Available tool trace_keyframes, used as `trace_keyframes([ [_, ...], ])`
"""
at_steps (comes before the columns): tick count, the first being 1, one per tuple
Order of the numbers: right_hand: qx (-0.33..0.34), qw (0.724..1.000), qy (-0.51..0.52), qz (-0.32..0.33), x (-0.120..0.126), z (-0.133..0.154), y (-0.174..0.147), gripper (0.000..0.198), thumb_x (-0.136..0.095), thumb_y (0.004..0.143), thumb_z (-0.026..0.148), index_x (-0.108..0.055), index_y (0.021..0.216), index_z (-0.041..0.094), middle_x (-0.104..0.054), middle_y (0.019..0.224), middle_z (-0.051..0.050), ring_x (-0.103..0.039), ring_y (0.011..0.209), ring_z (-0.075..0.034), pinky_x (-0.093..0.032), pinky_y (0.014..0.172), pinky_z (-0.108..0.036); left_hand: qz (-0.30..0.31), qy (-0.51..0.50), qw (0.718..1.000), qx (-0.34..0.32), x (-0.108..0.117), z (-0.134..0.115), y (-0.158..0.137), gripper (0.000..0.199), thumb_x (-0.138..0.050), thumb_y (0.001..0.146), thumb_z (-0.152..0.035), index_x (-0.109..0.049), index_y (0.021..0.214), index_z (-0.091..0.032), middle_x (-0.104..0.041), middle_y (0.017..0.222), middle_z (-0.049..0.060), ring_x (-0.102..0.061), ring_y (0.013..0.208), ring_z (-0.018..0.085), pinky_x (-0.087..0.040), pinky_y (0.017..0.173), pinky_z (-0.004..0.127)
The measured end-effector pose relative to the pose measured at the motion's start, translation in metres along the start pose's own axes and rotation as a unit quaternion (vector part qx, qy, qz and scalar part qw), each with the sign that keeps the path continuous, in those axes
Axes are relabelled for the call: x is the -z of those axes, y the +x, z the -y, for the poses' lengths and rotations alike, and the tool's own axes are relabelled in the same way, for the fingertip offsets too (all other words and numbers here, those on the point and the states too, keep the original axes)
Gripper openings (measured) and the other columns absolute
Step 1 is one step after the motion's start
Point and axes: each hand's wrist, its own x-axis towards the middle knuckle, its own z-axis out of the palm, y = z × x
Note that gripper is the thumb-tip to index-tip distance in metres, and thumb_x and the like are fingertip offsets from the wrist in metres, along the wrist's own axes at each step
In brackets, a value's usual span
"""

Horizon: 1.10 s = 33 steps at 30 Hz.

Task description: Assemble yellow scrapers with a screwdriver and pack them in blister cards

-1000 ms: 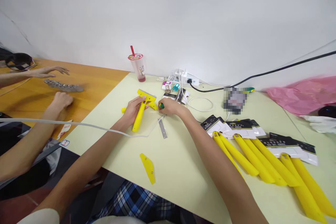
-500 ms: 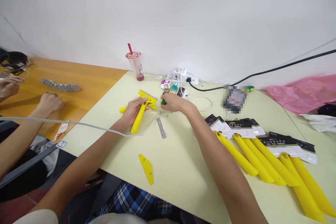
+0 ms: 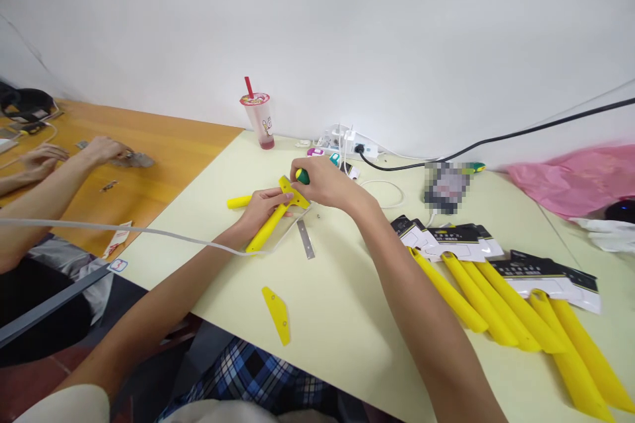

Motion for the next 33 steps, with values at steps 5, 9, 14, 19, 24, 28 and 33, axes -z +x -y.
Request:
trace_keyframes([
  [5,-0.007,0.999,-0.038,0.026,-0.018,-0.013,0.008,0.009,-0.070,0.094,0.015,-0.079,0.097,0.017,-0.074,0.084,-0.004,-0.058,0.076,-0.017,-0.039,0.077,-0.030,0.010,0.019,1.000,0.013,-0.002,0.002,-0.002,0.041,-0.102,0.063,-0.044,-0.081,0.081,-0.014,-0.077,0.088,0.007,-0.073,0.090,0.024,-0.067,0.077,0.037],
  [9,-0.009,0.997,-0.067,0.036,-0.027,-0.017,0.011,0.014,-0.070,0.094,0.013,-0.082,0.099,0.016,-0.076,0.086,-0.006,-0.061,0.078,-0.019,-0.039,0.077,-0.029,0.026,0.038,0.999,0.020,-0.004,0.003,-0.004,0.042,-0.102,0.063,-0.042,-0.086,0.090,-0.014,-0.079,0.094,0.008,-0.072,0.087,0.023,-0.067,0.082,0.040],
  [14,-0.009,0.994,-0.086,0.061,-0.031,-0.014,0.011,0.015,-0.069,0.094,0.014,-0.083,0.098,0.016,-0.076,0.084,-0.007,-0.061,0.076,-0.019,-0.039,0.074,-0.029,0.037,0.027,0.999,0.015,-0.005,0.004,-0.006,0.043,-0.100,0.066,-0.041,-0.089,0.097,-0.014,-0.082,0.099,0.010,-0.074,0.094,0.026,-0.067,0.082,0.040],
  [19,-0.033,0.995,-0.068,0.061,-0.031,-0.013,0.011,0.011,-0.070,0.091,0.018,-0.081,0.092,0.016,-0.075,0.083,-0.007,-0.062,0.074,-0.018,-0.041,0.072,-0.029,0.034,0.020,0.999,0.023,-0.006,0.005,-0.006,0.039,-0.100,0.066,-0.039,-0.089,0.094,-0.014,-0.082,0.095,0.009,-0.074,0.091,0.026,-0.067,0.082,0.040],
  [24,-0.121,0.991,0.008,0.063,-0.026,-0.007,0.011,0.004,-0.074,0.084,0.017,-0.075,0.080,0.016,-0.073,0.071,-0.005,-0.063,0.062,-0.016,-0.045,0.062,-0.027,0.048,0.029,0.998,0.015,-0.006,0.003,-0.008,0.039,-0.099,0.069,-0.042,-0.090,0.096,-0.015,-0.082,0.093,0.009,-0.074,0.089,0.026,-0.065,0.080,0.038],
  [28,-0.157,0.984,0.049,0.073,-0.021,-0.001,0.009,0.006,-0.072,0.086,0.015,-0.073,0.079,0.015,-0.068,0.061,-0.003,-0.063,0.055,-0.016,-0.045,0.054,-0.026,0.054,0.045,0.997,0.014,-0.005,0.002,-0.009,0.042,-0.099,0.069,-0.043,-0.090,0.100,-0.016,-0.083,0.100,0.010,-0.075,0.089,0.025,-0.065,0.079,0.037],
  [33,-0.181,0.979,0.064,0.073,-0.020,-0.001,0.008,0.006,-0.073,0.085,0.016,-0.072,0.079,0.016,-0.065,0.058,-0.003,-0.062,0.050,-0.017,-0.046,0.047,-0.026,0.070,0.057,0.996,0.005,-0.004,0.005,-0.007,0.042,-0.099,0.069,-0.043,-0.091,0.101,-0.017,-0.083,0.099,0.009,-0.073,0.086,0.023,-0.064,0.077,0.036],
])
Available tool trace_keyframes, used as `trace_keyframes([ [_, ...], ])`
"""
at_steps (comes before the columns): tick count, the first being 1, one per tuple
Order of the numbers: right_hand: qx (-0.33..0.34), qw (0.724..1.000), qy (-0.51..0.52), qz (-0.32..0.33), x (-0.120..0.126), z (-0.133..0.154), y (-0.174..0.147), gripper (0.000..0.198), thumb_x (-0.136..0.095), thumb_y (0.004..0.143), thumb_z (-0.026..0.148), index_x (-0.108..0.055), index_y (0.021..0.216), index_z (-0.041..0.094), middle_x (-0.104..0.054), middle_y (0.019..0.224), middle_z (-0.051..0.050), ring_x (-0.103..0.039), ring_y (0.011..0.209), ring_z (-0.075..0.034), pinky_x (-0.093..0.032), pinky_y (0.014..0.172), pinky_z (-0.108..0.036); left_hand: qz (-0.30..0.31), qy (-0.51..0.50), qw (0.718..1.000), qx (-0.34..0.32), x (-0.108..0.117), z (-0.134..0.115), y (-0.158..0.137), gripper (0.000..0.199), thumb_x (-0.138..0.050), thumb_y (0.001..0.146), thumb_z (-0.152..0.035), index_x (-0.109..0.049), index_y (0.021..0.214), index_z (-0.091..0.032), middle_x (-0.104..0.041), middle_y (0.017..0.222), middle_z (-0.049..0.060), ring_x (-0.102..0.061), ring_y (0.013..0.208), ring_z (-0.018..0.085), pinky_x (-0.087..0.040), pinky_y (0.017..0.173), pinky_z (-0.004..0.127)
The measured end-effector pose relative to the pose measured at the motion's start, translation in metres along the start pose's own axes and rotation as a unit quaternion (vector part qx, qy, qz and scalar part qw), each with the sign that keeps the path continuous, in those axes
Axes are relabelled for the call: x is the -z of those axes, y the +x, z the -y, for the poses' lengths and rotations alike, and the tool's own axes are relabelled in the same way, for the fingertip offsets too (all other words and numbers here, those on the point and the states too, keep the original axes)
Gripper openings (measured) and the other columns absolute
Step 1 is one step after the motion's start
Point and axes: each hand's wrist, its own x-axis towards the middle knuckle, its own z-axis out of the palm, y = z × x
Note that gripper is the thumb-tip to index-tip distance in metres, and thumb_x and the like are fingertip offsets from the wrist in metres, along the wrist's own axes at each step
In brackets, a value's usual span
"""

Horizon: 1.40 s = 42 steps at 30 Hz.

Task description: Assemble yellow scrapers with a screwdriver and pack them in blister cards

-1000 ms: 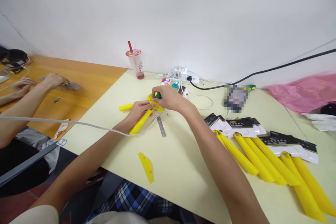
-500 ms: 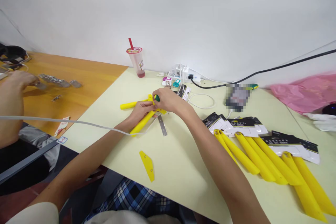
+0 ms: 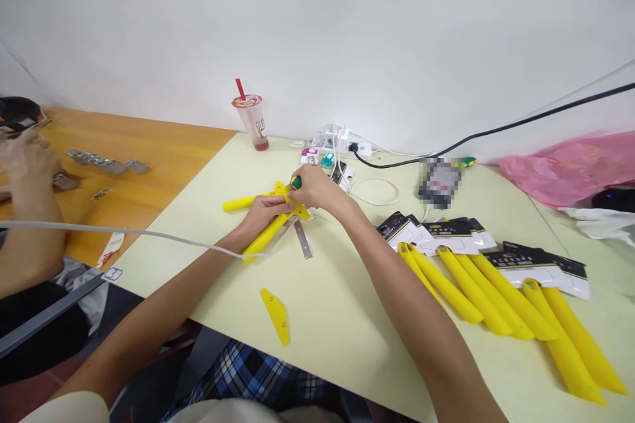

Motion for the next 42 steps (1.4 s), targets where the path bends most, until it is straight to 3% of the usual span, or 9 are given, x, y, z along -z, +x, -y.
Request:
trace_keyframes([
  [8,0.014,1.000,-0.015,-0.001,-0.004,-0.005,0.003,0.007,-0.073,0.088,0.016,-0.073,0.081,0.016,-0.065,0.056,-0.002,-0.064,0.051,-0.016,-0.045,0.050,-0.024,-0.002,-0.007,1.000,-0.002,0.001,0.002,0.000,0.036,-0.097,0.071,-0.042,-0.090,0.096,-0.016,-0.083,0.097,0.010,-0.073,0.083,0.022,-0.064,0.076,0.035],
  [15,0.044,0.999,-0.022,0.002,0.007,-0.011,0.000,0.004,-0.072,0.091,0.018,-0.075,0.089,0.016,-0.072,0.073,-0.002,-0.065,0.051,-0.013,-0.047,0.052,-0.023,-0.013,-0.040,0.999,0.019,0.001,-0.002,0.002,0.037,-0.101,0.065,-0.041,-0.086,0.087,-0.015,-0.080,0.087,0.008,-0.073,0.081,0.022,-0.063,0.073,0.033],
  [20,0.065,0.997,-0.026,0.033,0.012,-0.015,-0.002,0.005,-0.072,0.089,0.016,-0.076,0.092,0.016,-0.073,0.075,-0.002,-0.065,0.049,-0.012,-0.048,0.053,-0.024,-0.048,-0.073,0.996,0.026,0.001,-0.005,0.004,0.039,-0.103,0.063,-0.041,-0.079,0.078,-0.014,-0.075,0.085,0.007,-0.074,0.087,0.022,-0.064,0.073,0.033],
  [28,0.075,0.992,-0.067,0.070,0.013,-0.010,-0.003,0.007,-0.070,0.087,0.016,-0.077,0.086,0.016,-0.072,0.076,-0.001,-0.057,0.051,-0.011,-0.041,0.056,-0.026,-0.056,-0.097,0.993,0.020,0.001,-0.004,0.003,0.039,-0.102,0.066,-0.039,-0.077,0.079,-0.013,-0.071,0.083,0.005,-0.072,0.087,0.020,-0.065,0.075,0.032],
  [32,0.115,0.988,-0.085,0.058,0.007,-0.021,0.004,0.008,-0.071,0.086,0.019,-0.079,0.087,0.017,-0.073,0.078,-0.001,-0.059,0.065,-0.014,-0.040,0.065,-0.026,-0.059,-0.114,0.992,0.016,0.003,-0.003,0.005,0.039,-0.102,0.067,-0.037,-0.075,0.082,-0.013,-0.075,0.088,0.007,-0.075,0.089,0.022,-0.065,0.075,0.033],
  [36,0.110,0.987,-0.113,0.016,0.003,-0.029,0.011,0.005,-0.074,0.086,0.020,-0.078,0.088,0.017,-0.074,0.086,-0.003,-0.063,0.080,-0.017,-0.041,0.072,-0.026,-0.067,-0.118,0.991,0.022,0.003,-0.003,0.005,0.039,-0.101,0.067,-0.036,-0.075,0.084,-0.012,-0.077,0.090,0.009,-0.077,0.088,0.023,-0.065,0.076,0.034],
  [42,0.085,0.992,-0.089,0.019,0.005,-0.030,0.011,0.010,-0.081,0.086,0.024,-0.076,0.088,0.017,-0.072,0.084,-0.003,-0.060,0.075,-0.015,-0.040,0.066,-0.026,-0.056,-0.102,0.993,0.018,0.001,-0.006,0.003,0.038,-0.100,0.069,-0.037,-0.071,0.077,-0.014,-0.074,0.085,0.007,-0.075,0.086,0.021,-0.065,0.077,0.034],
])
